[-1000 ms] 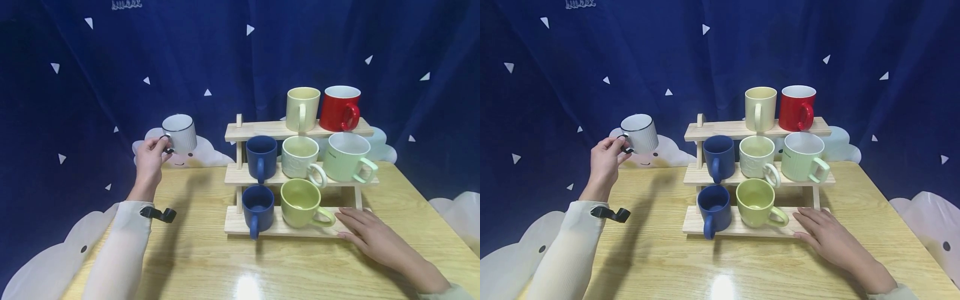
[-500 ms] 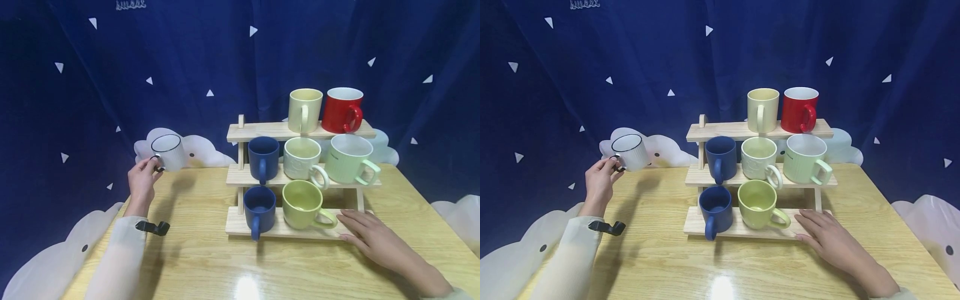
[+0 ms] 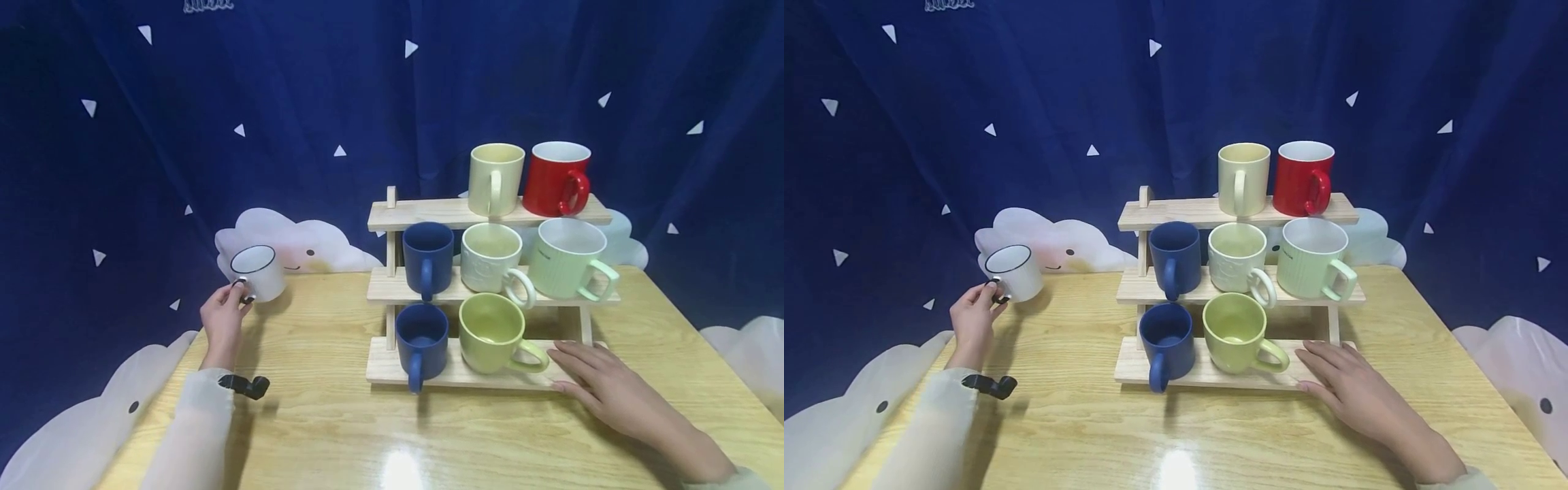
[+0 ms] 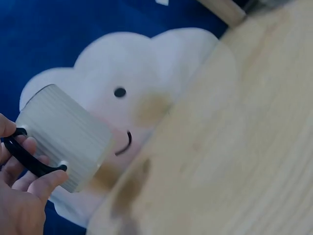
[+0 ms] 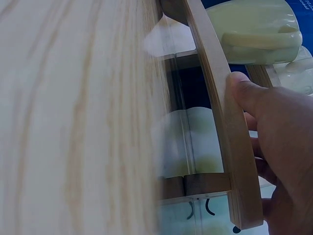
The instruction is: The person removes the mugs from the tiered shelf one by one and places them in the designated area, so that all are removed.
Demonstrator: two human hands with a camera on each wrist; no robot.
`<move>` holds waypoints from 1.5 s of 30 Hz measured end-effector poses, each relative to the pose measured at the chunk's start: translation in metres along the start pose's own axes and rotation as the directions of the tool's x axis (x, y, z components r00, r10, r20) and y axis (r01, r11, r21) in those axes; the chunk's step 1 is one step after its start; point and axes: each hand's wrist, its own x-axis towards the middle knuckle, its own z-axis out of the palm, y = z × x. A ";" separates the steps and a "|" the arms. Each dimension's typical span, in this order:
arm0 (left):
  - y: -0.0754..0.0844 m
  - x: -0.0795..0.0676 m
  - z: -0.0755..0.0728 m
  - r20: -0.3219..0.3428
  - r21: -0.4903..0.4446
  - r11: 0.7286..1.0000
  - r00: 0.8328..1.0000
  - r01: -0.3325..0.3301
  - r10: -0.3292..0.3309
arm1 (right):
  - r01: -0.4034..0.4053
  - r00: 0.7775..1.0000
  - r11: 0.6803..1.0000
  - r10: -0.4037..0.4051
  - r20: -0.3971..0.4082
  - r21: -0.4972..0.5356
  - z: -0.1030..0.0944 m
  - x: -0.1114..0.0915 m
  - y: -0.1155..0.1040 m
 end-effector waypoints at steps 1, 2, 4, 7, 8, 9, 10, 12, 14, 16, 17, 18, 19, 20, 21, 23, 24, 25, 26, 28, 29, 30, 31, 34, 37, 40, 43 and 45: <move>-0.003 0.001 -0.001 -0.004 0.019 1.000 1.000 -0.001 0.001 | 0.001 1.000 1.000 -0.001 -0.001 0.001 0.000 0.000 0.000; -0.006 0.002 -0.002 -0.011 0.036 0.999 1.000 -0.001 0.002 | 0.001 1.000 1.000 -0.001 -0.003 0.000 0.000 -0.001 0.000; -0.011 0.004 -0.004 -0.019 0.072 0.997 1.000 -0.002 0.003 | -0.002 1.000 1.000 0.002 -0.004 0.000 0.000 -0.001 -0.001; -0.016 0.007 -0.005 -0.024 0.083 0.996 1.000 0.015 -0.013 | -0.003 1.000 1.000 0.003 -0.011 -0.001 0.000 -0.002 0.000; -0.018 0.008 -0.005 -0.025 0.077 0.997 1.000 0.019 -0.018 | -0.004 1.000 1.000 0.004 -0.013 -0.001 0.000 -0.002 0.000; -0.020 0.010 -0.006 -0.026 0.077 0.997 0.999 0.025 -0.023 | -0.005 1.000 1.000 0.005 -0.014 0.000 0.000 -0.002 0.000; -0.022 0.010 -0.006 -0.030 0.076 0.997 0.999 0.032 -0.030 | -0.004 1.000 1.000 0.004 -0.015 0.001 0.000 -0.002 0.000; -0.026 0.012 -0.008 -0.043 0.051 0.997 0.998 0.052 -0.050 | -0.004 1.000 1.000 0.004 -0.012 0.002 0.000 -0.001 0.000; -0.030 0.013 -0.010 -0.054 0.050 0.997 0.997 0.065 -0.062 | 0.002 1.000 1.000 -0.002 -0.011 0.004 0.001 -0.001 0.000; -0.034 0.013 -0.013 -0.068 0.048 0.996 0.995 0.081 -0.077 | 0.005 1.000 1.000 -0.005 -0.010 0.000 0.001 -0.001 0.000; -0.036 0.013 -0.014 -0.072 0.040 0.996 0.994 0.086 -0.083 | 0.006 1.000 1.000 -0.006 -0.010 0.000 0.002 -0.001 0.000; -0.038 0.013 -0.016 -0.076 0.043 0.995 0.994 0.087 -0.083 | 0.006 1.000 1.000 -0.006 -0.012 0.000 0.002 -0.001 0.000; -0.039 0.013 -0.017 -0.078 0.038 0.995 0.993 0.087 -0.084 | 0.007 1.000 1.000 -0.007 -0.014 0.000 0.002 -0.001 0.000; -0.041 0.014 -0.019 -0.082 0.023 0.996 0.993 0.085 -0.083 | 0.006 1.000 1.000 -0.006 -0.014 0.002 0.002 -0.001 0.000; -0.043 0.014 -0.020 -0.089 0.008 0.997 0.993 0.082 -0.081 | 0.001 1.000 1.000 -0.001 -0.012 0.001 0.002 -0.001 0.000; -0.046 0.016 -0.023 -0.098 -0.030 0.997 0.993 0.068 -0.071 | 0.000 1.000 1.000 0.000 -0.011 0.007 0.002 -0.001 0.000; -0.048 0.016 -0.024 -0.101 -0.044 0.997 0.993 0.061 -0.066 | -0.001 1.000 1.000 0.001 -0.011 0.007 0.002 -0.001 0.000; -0.049 0.017 -0.025 -0.103 -0.067 0.996 0.993 0.057 -0.064 | -0.002 1.000 1.000 0.002 -0.010 0.007 0.002 -0.001 0.000; -0.050 0.018 -0.025 -0.106 -0.077 0.996 0.993 0.051 -0.059 | -0.003 1.000 1.000 0.003 -0.010 0.009 0.002 -0.001 0.000; -0.051 0.020 -0.026 -0.108 -0.093 0.995 0.993 0.044 -0.054 | -0.006 1.000 1.000 0.006 -0.009 0.009 0.002 -0.001 0.000; -0.051 0.021 -0.026 -0.107 -0.098 0.994 0.993 0.045 -0.055 | -0.008 1.000 1.000 0.008 -0.008 0.006 0.002 -0.001 0.000; -0.051 0.022 -0.026 -0.105 -0.103 0.994 0.993 0.048 -0.058 | -0.010 1.000 1.000 0.010 -0.007 0.005 0.002 -0.001 0.000; -0.050 0.022 -0.026 -0.104 -0.094 0.994 0.993 0.048 -0.058 | -0.012 1.000 1.000 0.012 -0.006 0.004 0.002 -0.002 -0.001; -0.046 0.022 -0.027 -0.092 -0.063 0.996 0.993 0.064 -0.070 | -0.013 1.000 1.000 0.013 -0.006 0.003 0.001 -0.002 -0.001; -0.040 0.020 -0.028 -0.082 0.081 0.994 0.995 0.068 -0.061 | -0.002 1.000 1.000 0.002 -0.017 0.007 0.002 -0.003 0.000; -0.035 0.018 -0.030 -0.059 0.265 0.963 0.997 0.055 -0.041 | 0.004 1.000 1.000 -0.004 -0.027 -0.002 0.002 -0.002 -0.001; -0.031 0.016 -0.036 -0.050 0.444 0.896 0.999 0.018 0.005 | -0.006 1.000 1.000 0.006 -0.015 -0.024 0.000 -0.001 -0.002; -0.028 0.014 -0.040 -0.058 0.503 0.864 0.997 -0.014 0.050 | -0.014 1.000 0.999 0.014 -0.001 -0.038 -0.002 -0.001 -0.003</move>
